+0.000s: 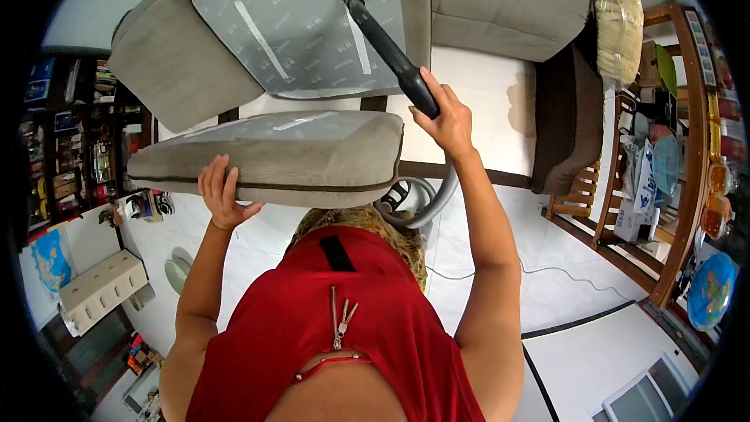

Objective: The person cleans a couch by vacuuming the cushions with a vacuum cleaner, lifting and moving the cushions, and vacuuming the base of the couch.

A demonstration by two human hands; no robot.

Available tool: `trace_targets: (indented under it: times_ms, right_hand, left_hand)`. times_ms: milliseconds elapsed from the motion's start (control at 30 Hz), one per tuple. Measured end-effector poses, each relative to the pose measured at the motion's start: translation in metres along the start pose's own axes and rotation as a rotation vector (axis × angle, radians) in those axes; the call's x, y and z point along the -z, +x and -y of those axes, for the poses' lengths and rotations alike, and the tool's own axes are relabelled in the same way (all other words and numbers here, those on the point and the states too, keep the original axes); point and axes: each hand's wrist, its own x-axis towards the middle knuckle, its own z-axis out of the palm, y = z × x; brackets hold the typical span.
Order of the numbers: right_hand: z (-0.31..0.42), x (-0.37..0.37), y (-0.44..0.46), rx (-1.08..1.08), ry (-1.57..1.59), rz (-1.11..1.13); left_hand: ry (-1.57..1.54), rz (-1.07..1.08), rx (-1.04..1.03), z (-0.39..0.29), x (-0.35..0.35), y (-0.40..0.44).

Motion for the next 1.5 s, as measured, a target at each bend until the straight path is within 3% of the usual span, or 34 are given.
trace_targets:
  times_ms: [200, 367, 633, 733, 1067, 1167, 1367, 1500]
  right_hand:
    - [-0.016, 0.004, -0.003, -0.037, -0.032, 0.099]
    - [-0.036, 0.021, -0.031, -0.257, -0.141, 0.267]
    - [-0.004, 0.034, -0.005, -0.209, 0.086, -0.217]
    - [-0.011, 0.024, -0.006, -0.180, 0.035, -0.252]
    - [-0.018, 0.054, -0.049, -0.387, 0.044, -0.152]
    - [-0.011, 0.064, -0.055, -0.402, 0.063, -0.195]
    - [-0.005, 0.076, -0.028, -0.287, 0.120, -0.497]
    - [-0.024, 0.069, 0.006, -0.436, 0.078, -0.479]
  left_hand:
    - [0.002, -0.020, -0.002, 0.005, -0.003, 0.005]
    - [-0.016, -0.016, 0.003, 0.007, -0.005, 0.009]
    - [-0.012, -0.020, -0.036, 0.010, -0.007, 0.022]
    - [-0.030, -0.015, -0.052, 0.018, -0.008, 0.033]
    - [-0.053, 0.072, 0.046, 0.059, -0.037, 0.106]
    - [-0.048, 0.066, 0.098, 0.069, -0.052, 0.137]
    - [0.029, 0.049, 0.189, 0.107, -0.119, 0.186]
    - [0.112, 0.125, 0.247, 0.123, -0.150, 0.215]
